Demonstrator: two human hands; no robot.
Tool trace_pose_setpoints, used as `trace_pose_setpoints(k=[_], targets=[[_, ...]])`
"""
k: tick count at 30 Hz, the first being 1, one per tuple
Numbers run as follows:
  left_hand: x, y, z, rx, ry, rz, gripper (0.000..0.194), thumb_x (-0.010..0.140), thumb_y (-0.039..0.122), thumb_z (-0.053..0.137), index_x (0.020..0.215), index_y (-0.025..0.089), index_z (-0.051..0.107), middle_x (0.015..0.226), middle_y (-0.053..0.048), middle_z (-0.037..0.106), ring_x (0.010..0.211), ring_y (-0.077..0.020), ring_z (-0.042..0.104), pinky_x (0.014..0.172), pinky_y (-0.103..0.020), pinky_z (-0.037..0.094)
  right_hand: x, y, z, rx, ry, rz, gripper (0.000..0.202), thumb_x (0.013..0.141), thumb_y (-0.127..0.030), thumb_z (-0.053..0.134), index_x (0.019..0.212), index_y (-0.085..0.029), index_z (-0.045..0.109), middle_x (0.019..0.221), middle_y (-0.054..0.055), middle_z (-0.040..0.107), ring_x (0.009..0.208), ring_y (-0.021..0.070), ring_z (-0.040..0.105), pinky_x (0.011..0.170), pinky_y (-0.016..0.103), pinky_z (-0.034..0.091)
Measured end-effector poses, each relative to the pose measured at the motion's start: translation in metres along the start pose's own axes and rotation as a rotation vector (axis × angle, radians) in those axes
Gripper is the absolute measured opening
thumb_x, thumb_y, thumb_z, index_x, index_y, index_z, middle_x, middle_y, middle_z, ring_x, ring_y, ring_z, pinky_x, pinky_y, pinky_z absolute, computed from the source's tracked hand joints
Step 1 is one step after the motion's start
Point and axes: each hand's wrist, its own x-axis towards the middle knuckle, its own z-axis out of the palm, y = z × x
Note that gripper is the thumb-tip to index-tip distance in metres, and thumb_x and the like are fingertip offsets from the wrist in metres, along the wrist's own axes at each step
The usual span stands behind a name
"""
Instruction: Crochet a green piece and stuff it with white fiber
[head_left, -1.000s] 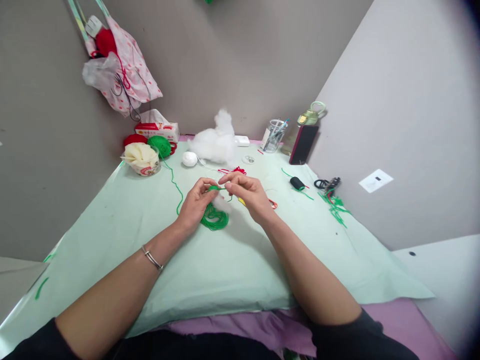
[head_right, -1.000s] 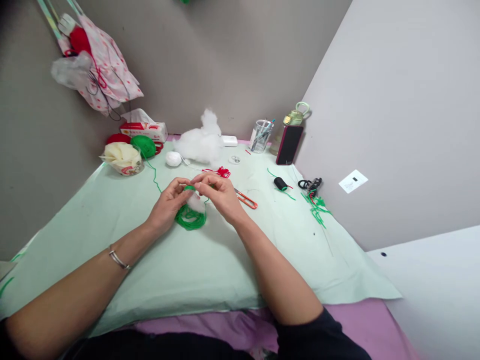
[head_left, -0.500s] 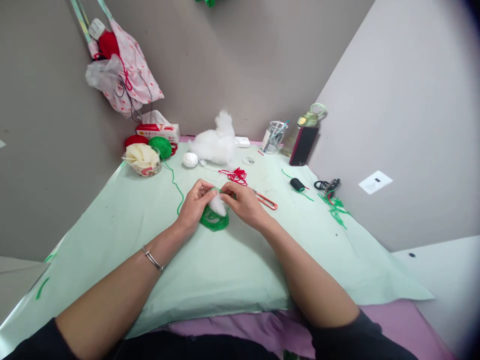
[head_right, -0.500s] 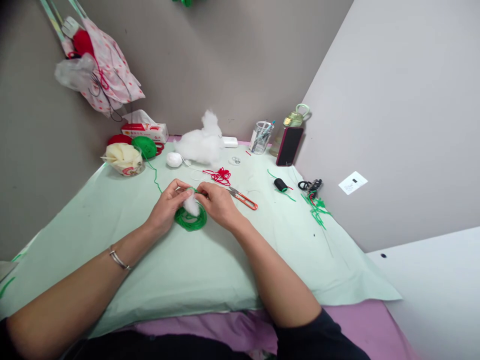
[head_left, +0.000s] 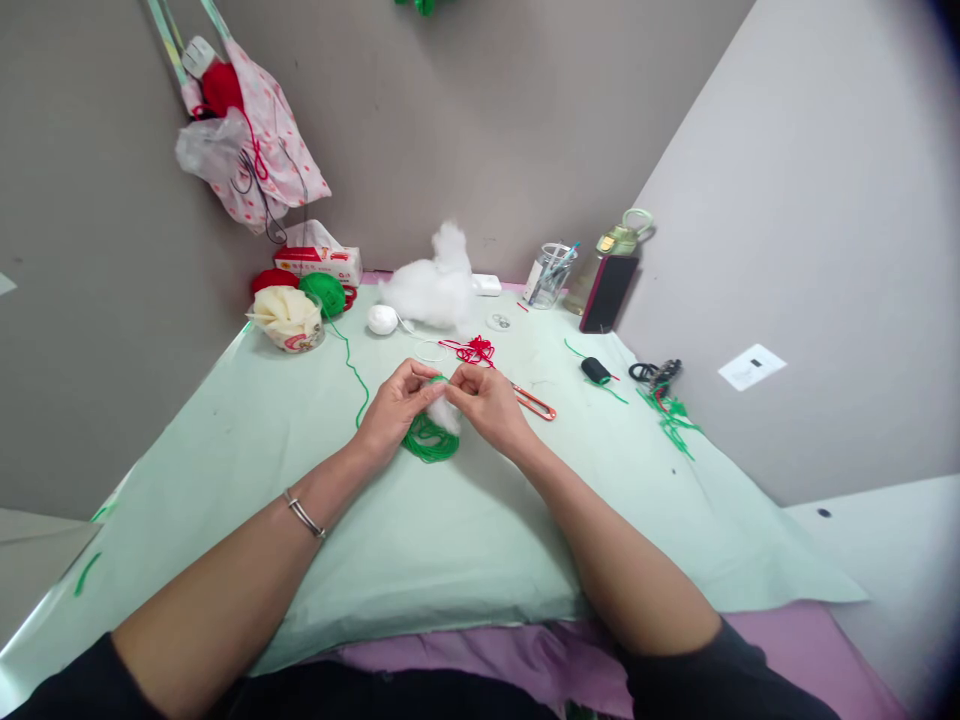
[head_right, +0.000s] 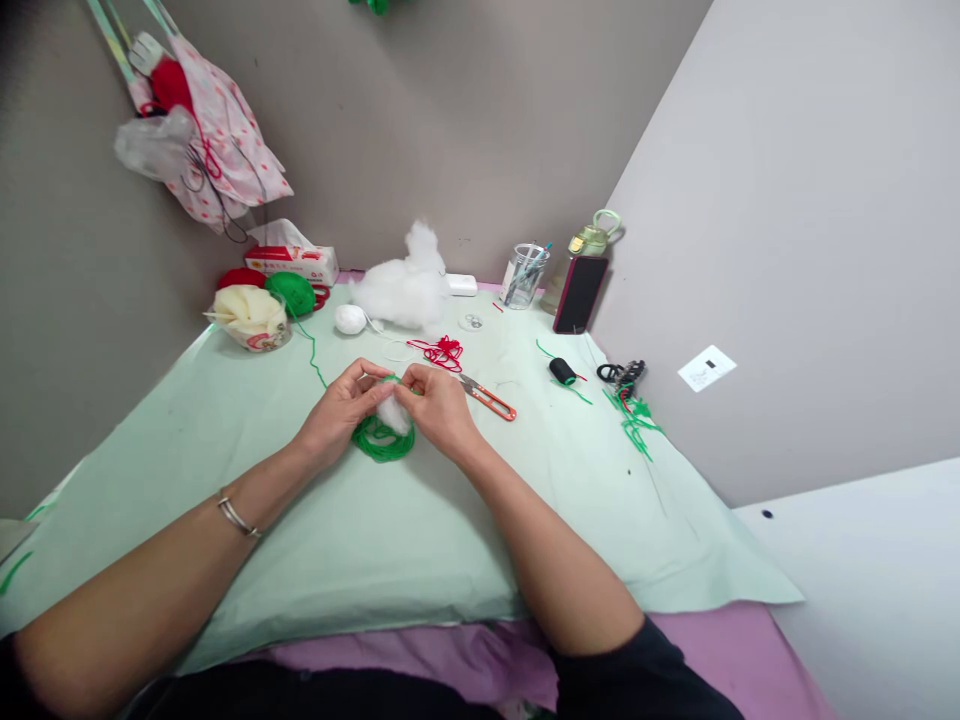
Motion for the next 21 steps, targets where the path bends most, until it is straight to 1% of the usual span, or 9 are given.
trace_pose_setpoints(k=[3,5,10,12,14,16,19,21], targets=[[0.000,0.000,-0.001,0.022,0.011,0.005,0.037,0.073,0.044,0.083,0.089,0.022,0.057,0.070,0.004,0.064,0.060,-0.0121,0.055,0.058,-0.025,0.041,-0.004,-0.005,-0.003,-0.038,-0.030,-0.040,0.013,0.084,-0.024,0.053,0.072,-0.023,0.047,0.062,-0.006,0.045,0.060,0.0137,0.039,0.060,0.028,0.027],[0.001,-0.001,-0.002,0.048,0.043,0.029,0.034,0.073,0.041,0.081,0.087,0.022,0.056,0.070,0.004,0.064,0.061,-0.0129,0.055,0.059,-0.025,0.041,-0.006,-0.009,-0.003,-0.050,-0.055,-0.062,0.010,0.086,-0.023,0.051,0.076,-0.023,0.049,0.064,-0.005,0.047,0.061,0.0142,0.040,0.062,0.028,0.028],[0.006,-0.007,-0.003,0.121,0.165,0.120,0.022,0.070,0.022,0.077,0.079,0.022,0.057,0.073,0.005,0.061,0.073,-0.0144,0.054,0.068,-0.025,0.041,-0.011,-0.014,0.005,-0.061,-0.071,-0.095,0.015,0.090,-0.024,0.050,0.075,-0.023,0.049,0.065,-0.004,0.047,0.062,0.0147,0.040,0.064,0.029,0.028],[0.008,-0.008,-0.003,0.126,0.185,0.129,0.020,0.070,0.018,0.075,0.077,0.022,0.056,0.073,0.005,0.060,0.073,-0.0142,0.053,0.069,-0.025,0.041,-0.010,-0.012,0.008,-0.058,-0.070,-0.093,0.014,0.089,-0.023,0.051,0.075,-0.023,0.050,0.064,-0.005,0.047,0.061,0.0147,0.039,0.064,0.029,0.027],[0.009,-0.009,-0.003,0.109,0.182,0.107,0.019,0.072,0.019,0.073,0.077,0.022,0.056,0.071,0.005,0.060,0.069,-0.0139,0.052,0.065,-0.025,0.040,-0.008,-0.008,0.010,-0.043,-0.068,-0.078,0.014,0.090,-0.025,0.052,0.076,-0.023,0.051,0.065,-0.004,0.048,0.062,0.0147,0.040,0.063,0.029,0.028],[0.007,-0.008,-0.002,0.078,0.166,0.064,0.018,0.074,0.024,0.073,0.080,0.023,0.056,0.069,0.005,0.059,0.063,-0.0134,0.051,0.060,-0.024,0.039,-0.005,-0.005,0.008,-0.017,-0.065,-0.057,0.018,0.092,-0.031,0.053,0.076,-0.023,0.052,0.065,-0.004,0.049,0.062,0.0143,0.041,0.062,0.028,0.028],[0.002,-0.003,0.001,0.029,0.124,-0.011,0.019,0.077,0.031,0.073,0.085,0.023,0.058,0.066,0.006,0.057,0.056,-0.0126,0.049,0.054,-0.024,0.037,-0.002,-0.003,0.004,0.031,-0.067,-0.028,0.031,0.092,-0.043,0.055,0.070,-0.022,0.050,0.062,-0.005,0.045,0.061,0.0131,0.038,0.059,0.028,0.027],[-0.001,0.002,0.002,-0.001,0.095,-0.047,0.019,0.078,0.033,0.073,0.089,0.022,0.062,0.067,0.005,0.058,0.055,-0.0126,0.049,0.053,-0.024,0.038,-0.001,-0.003,0.001,0.061,-0.063,-0.010,0.036,0.090,-0.047,0.057,0.066,-0.022,0.047,0.060,-0.005,0.040,0.060,0.0124,0.035,0.057,0.028,0.026]])
